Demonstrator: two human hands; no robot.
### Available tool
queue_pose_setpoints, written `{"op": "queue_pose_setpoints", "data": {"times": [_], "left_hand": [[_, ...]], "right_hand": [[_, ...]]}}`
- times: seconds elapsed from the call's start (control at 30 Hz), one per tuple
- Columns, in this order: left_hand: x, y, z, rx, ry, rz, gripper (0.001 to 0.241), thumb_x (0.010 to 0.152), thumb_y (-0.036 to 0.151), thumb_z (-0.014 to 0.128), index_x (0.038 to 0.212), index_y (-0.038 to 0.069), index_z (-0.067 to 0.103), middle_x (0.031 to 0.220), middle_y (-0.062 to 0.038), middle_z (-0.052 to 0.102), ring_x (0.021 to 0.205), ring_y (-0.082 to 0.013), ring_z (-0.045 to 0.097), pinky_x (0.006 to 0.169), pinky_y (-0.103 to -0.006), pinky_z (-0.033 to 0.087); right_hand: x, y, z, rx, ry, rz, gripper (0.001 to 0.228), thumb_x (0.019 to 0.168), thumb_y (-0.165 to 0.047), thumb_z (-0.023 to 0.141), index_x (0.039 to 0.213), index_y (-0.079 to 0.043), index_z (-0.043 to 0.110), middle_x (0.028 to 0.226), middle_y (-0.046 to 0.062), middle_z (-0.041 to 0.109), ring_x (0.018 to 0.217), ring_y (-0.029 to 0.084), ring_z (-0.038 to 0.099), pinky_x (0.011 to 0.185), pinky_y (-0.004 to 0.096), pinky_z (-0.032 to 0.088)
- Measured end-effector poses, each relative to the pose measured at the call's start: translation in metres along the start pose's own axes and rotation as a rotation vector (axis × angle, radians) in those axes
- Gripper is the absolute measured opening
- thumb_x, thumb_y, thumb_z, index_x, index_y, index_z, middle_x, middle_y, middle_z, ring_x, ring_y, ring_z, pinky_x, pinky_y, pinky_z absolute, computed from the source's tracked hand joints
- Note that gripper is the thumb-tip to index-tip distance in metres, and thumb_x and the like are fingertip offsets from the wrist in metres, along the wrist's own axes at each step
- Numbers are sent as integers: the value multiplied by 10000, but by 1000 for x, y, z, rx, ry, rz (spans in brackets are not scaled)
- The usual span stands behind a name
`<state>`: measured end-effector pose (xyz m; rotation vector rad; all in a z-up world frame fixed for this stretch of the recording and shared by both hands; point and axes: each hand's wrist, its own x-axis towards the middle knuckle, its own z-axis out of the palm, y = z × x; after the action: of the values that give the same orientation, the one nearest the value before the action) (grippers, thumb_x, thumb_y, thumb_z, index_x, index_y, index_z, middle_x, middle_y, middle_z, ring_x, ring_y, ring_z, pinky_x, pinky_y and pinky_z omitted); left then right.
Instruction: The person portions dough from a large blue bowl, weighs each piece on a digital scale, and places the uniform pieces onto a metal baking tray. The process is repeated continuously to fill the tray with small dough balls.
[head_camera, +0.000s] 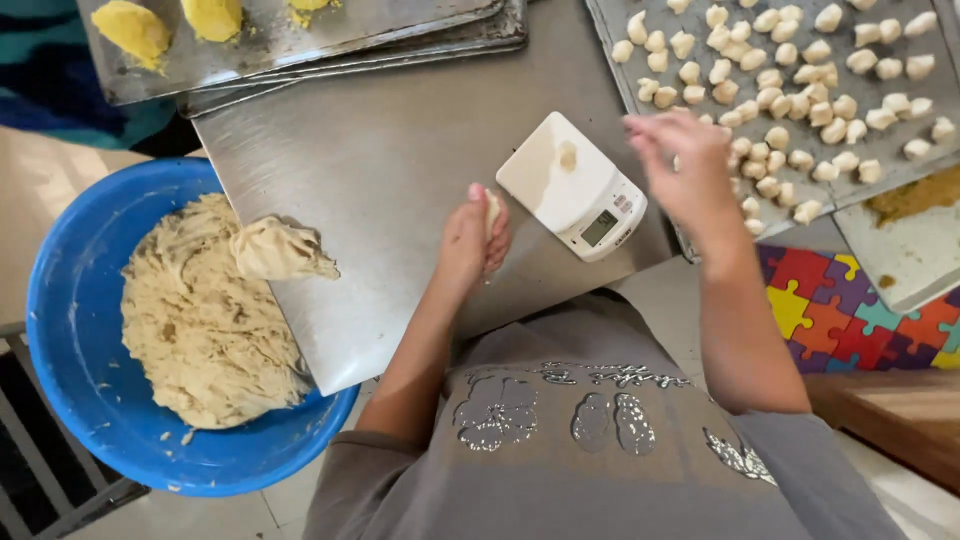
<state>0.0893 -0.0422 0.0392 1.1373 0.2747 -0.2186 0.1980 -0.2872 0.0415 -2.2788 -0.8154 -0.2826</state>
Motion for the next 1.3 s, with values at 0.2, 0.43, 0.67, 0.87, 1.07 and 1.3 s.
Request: {"op": "queue_pose_setpoints", "data": {"times": [0.2,0.43,0.67,0.87,1.07,1.3], "left_hand": [[10,3,6,503,-3,266,207,943,349,546,1004,151,543,642,4,490,588,-86,480,519,-220,386],[29,-13,10,515,3,204,235,806,230,747,863,133,542,745,-4,587,661,-96,498,601,-233,405],[34,-22,40,217,-103,49,224,774,86,755,744,82,533,600,-15,587,575,-66,585,545,-175,473],[31,-7,61,105,11,101,248,809,134,737,781,101,493,682,-67,637,609,-88,618,595,-205,520],[10,-3,25,91,275,221,226,958,294,511,921,72,529,645,-39,554,502,-85,555,457,-194,476],[-27,-27,17,-313,564,132,666,825,771,204,559,171,317,456,39,244,378,-98,301,376,-230,285]], "right_hand": [[-7,-20,82,-384,9,-49,300,801,-300,702,1069,-200,613,959,-57,520,885,123,553,750,294,365],[-9,-90,27,4,44,-61,175,895,-167,605,1047,-81,611,1059,103,587,973,284,612,811,364,463],[-22,-73,-5,167,32,-115,186,874,-131,630,1053,-81,632,944,74,584,870,254,606,787,333,503],[-30,-29,-41,280,85,-88,166,802,-149,693,951,-85,662,846,55,618,752,225,603,720,330,507],[7,-67,-49,531,150,-178,322,817,-124,723,1046,16,544,946,103,679,822,212,664,786,317,527],[6,-10,-20,427,44,-126,130,959,-91,589,1044,-26,663,1149,137,468,1184,344,481,1030,467,352]]}}
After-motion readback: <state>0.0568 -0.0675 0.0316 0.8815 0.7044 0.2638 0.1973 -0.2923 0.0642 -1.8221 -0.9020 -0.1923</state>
